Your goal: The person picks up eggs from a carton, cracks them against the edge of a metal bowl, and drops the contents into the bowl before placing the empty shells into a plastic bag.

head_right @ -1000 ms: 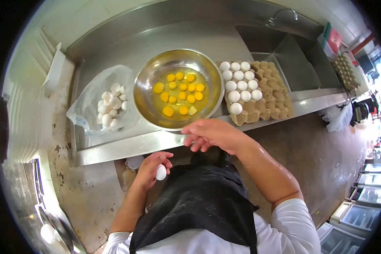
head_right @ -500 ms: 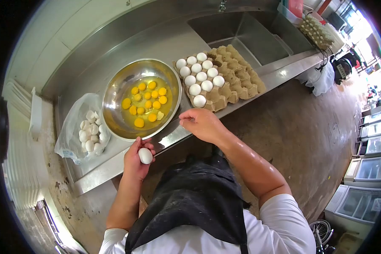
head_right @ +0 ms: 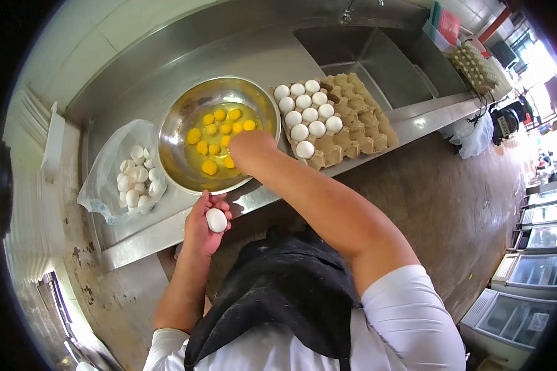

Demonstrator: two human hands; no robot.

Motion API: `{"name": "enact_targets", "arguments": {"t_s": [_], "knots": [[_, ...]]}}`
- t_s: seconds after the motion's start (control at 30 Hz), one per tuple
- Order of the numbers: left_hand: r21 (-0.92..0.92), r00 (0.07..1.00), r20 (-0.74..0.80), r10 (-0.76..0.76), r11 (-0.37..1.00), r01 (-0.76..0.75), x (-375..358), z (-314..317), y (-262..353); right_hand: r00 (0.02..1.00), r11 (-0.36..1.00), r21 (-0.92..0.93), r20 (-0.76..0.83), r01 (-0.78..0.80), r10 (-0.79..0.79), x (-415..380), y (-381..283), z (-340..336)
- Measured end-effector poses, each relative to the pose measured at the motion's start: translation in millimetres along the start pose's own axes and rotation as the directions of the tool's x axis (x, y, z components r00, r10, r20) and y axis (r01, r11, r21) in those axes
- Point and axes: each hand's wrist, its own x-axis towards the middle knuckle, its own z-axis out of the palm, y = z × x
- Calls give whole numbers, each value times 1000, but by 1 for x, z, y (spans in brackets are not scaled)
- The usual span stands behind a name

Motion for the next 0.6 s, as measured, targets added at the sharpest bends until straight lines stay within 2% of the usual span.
{"name": "enact_targets", "arguments": {"t_s": [0.03,0.13,0.23,0.47,0.53,0.6], "knots": [[-12,1000,29,-12,1000,12,-4,0,0,986,992,-118,153,-43,61,10,-3,0],[-25,999,42,2,1000,-1,-16,-14,-5,972,990,-106,208,-89,110,23,-6,6],[-42,1000,-6,7,999,-7,-27,-38,-14,948,989,-147,313,-20,66,31,-3,6],[-101,998,-65,-19,995,13,-42,-59,-19,946,973,-229,320,28,48,38,-1,6],[-121,998,-61,7,993,-14,-43,-59,-21,966,955,-296,255,35,44,30,3,-5],[-144,996,-76,48,988,-59,-45,-60,-21,945,909,-384,325,161,-30,31,6,-22]]}}
